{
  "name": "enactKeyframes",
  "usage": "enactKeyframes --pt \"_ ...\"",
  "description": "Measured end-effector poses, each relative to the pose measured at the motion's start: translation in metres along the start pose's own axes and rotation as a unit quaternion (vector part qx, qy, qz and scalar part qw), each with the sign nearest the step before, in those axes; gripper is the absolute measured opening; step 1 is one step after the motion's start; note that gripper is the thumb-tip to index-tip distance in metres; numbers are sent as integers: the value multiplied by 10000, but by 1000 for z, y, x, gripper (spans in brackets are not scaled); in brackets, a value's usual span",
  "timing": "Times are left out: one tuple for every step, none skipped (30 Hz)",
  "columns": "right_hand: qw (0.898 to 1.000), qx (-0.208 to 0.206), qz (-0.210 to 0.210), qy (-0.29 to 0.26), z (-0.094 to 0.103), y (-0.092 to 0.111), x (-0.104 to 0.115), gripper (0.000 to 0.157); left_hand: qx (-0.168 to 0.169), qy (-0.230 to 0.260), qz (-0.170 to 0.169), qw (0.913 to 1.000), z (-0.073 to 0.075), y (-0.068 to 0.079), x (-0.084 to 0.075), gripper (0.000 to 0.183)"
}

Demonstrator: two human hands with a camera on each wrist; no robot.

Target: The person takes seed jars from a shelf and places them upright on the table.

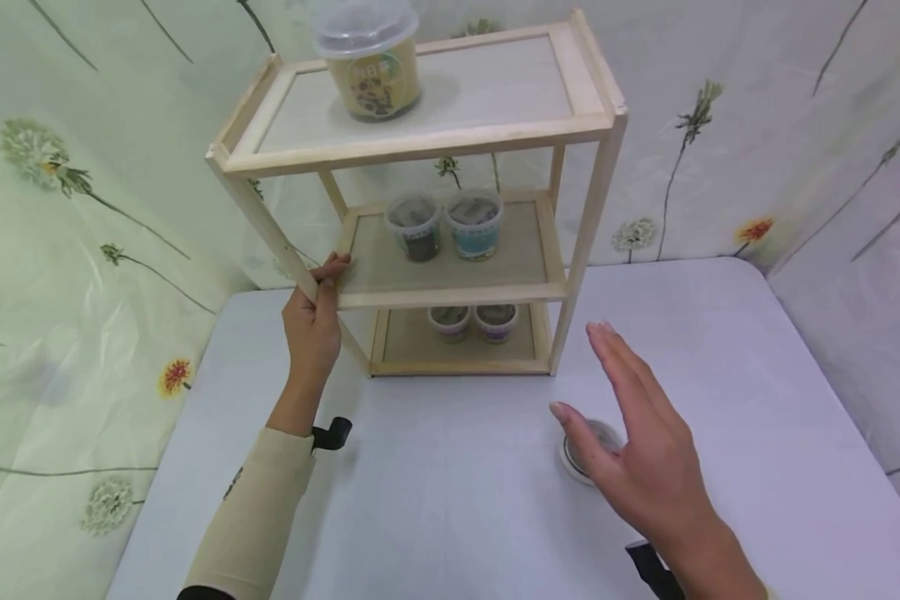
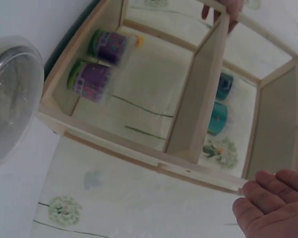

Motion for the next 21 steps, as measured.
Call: enactKeyframes --pt "10000 16 0 11 1 -1 1 85 -1 -12 9 10000 0 0 0 27" --pt "10000 -33 37 6 2 -2 2 85 -2 -16 20 10000 0 0 0 27" --pt "10000 -35 43 15 2 -3 3 84 -6 -35 24 10000 0 0 -1 27" --pt "10000 -29 29 26 3 -4 4 84 -4 -33 30 10000 0 0 -1 27" --pt "10000 -31 21 35 4 -5 5 84 -5 -39 31 10000 0 0 -1 27" --pt "10000 -24 0 43 4 -5 5 83 -5 -39 38 10000 0 0 -1 26" --pt "10000 -45 15 30 4 -6 6 83 -3 -42 40 10000 0 0 -1 26" --pt "10000 -78 37 4 4 -6 6 83 4 -36 45 10000 0 0 -1 27" --pt "10000 -48 14 4 4 -6 5 84 11 -43 47 10000 0 0 -1 27" --pt "10000 -61 26 -1 4 -7 5 84 18 -47 52 10000 0 0 0 27" --pt "10000 -77 45 -10 4 -7 5 84 25 -57 57 10000 0 0 0 28" --pt "9999 -89 58 -26 3 -7 4 84 30 -55 59 10000 0 0 0 28" --pt "9999 -87 58 -26 3 -7 4 84 30 -57 53 10000 1 0 0 28" --pt "10000 -77 38 -27 3 -7 3 85 28 -57 47 10000 1 0 0 28" --pt "10000 -72 25 -25 3 -7 3 85 25 -59 34 10000 1 0 0 28" --pt "10000 -70 14 -25 3 -7 3 85 18 -53 28 10000 1 0 0 28" --pt "10000 -75 10 -38 4 -6 2 84 15 -46 13 10000 1 0 -1 27" --pt "10000 -73 -1 -47 4 -6 2 84 6 -43 5 10000 1 0 -1 27" --pt "10000 -56 -35 -37 4 -6 2 84 1 -42 3 10000 1 0 -1 27" --pt "10000 -53 -57 -44 4 -6 2 83 -2 -43 7 10000 1 0 -1 27" --pt "9999 -35 -85 -46 3 -6 1 82 -2 -45 9 10000 0 0 -2 27"
Point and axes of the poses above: each hand's wrist, its own y-axis away from the middle knuckle, its own z-axis out of the back of the hand, x = y × z, the point moved 4 cm from there along -y, towards the middle knuckle, and after that the axes turned 8 degrees about -y, right-handed, at the moved point
